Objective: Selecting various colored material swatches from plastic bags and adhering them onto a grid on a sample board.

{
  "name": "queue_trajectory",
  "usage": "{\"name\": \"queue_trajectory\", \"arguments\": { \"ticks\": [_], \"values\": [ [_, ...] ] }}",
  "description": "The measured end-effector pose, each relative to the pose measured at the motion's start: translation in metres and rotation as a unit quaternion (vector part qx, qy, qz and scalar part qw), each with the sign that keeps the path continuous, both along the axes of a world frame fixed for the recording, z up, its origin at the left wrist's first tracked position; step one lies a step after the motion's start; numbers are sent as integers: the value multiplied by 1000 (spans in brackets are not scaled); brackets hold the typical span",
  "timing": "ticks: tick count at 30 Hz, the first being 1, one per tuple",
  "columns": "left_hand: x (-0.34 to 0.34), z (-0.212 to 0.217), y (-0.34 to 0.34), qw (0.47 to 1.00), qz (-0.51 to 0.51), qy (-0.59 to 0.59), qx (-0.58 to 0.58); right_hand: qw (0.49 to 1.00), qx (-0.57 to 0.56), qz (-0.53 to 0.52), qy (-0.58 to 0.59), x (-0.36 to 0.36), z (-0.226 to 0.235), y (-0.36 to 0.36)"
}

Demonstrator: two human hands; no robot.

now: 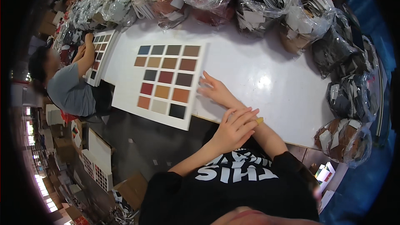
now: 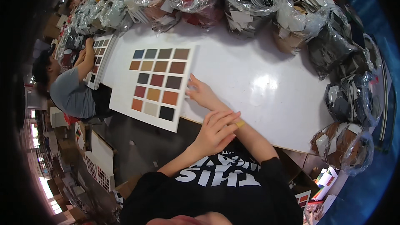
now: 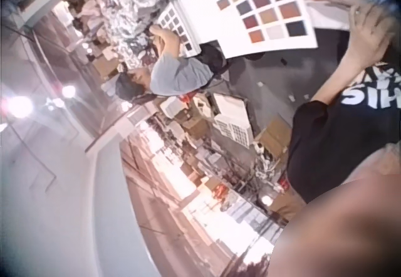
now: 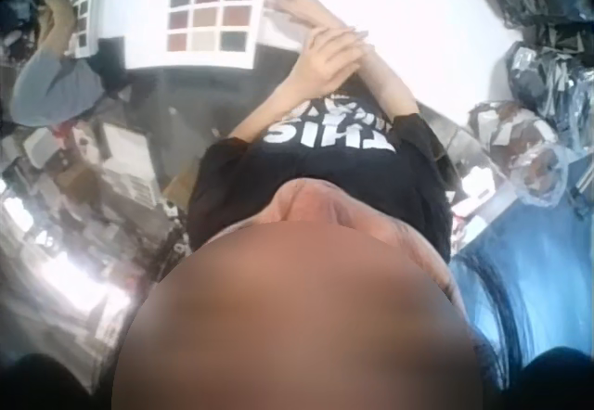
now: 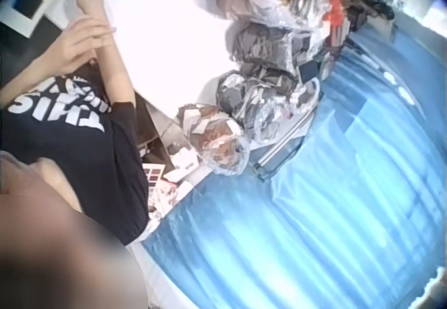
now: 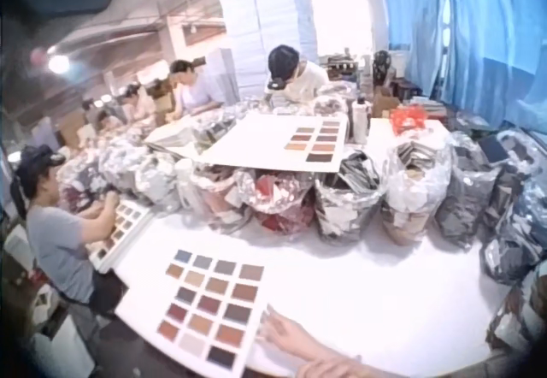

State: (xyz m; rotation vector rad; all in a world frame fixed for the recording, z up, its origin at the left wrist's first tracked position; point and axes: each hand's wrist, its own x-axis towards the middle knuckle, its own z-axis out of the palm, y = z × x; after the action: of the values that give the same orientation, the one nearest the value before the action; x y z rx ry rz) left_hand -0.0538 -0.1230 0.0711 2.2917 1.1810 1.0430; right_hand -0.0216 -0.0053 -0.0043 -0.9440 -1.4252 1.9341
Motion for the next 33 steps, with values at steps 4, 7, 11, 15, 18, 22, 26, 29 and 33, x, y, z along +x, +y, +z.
{"name": "queue_trajectory", "arguments": {
  "ticks": [4, 7, 11, 15, 18, 22, 26, 29, 33],
  "values": [
    [-24, -8, -3, 995, 102, -19, 4, 964, 232, -31, -126, 24, 42, 90],
    [-37, -19, -2, 992, 125, -12, -20, 958, 145, -233, 77, 65, 130, 153],
    [-39, -24, -1, 994, 105, -13, -31, 980, -5, -194, 40, 88, 159, 242],
    [-30, -21, 4, 996, 88, -18, -24, 966, -42, -175, 187, 70, 147, 298],
    [-33, -19, 22, 996, 82, -27, -32, 959, -17, -234, 161, 62, 158, 319],
    [-65, -18, 56, 972, 130, -144, -134, 928, 60, -172, 326, 73, 190, 303],
    [-89, 11, 62, 867, 107, -410, -263, 865, 130, -27, 484, 121, 209, 159],
    [-100, 1, 65, 748, 51, -582, -314, 906, 114, -203, 353, 187, 164, 54],
    [-135, -37, 39, 546, -127, -778, -285, 925, 46, -268, 265, 283, 76, -79]
  ]
}}
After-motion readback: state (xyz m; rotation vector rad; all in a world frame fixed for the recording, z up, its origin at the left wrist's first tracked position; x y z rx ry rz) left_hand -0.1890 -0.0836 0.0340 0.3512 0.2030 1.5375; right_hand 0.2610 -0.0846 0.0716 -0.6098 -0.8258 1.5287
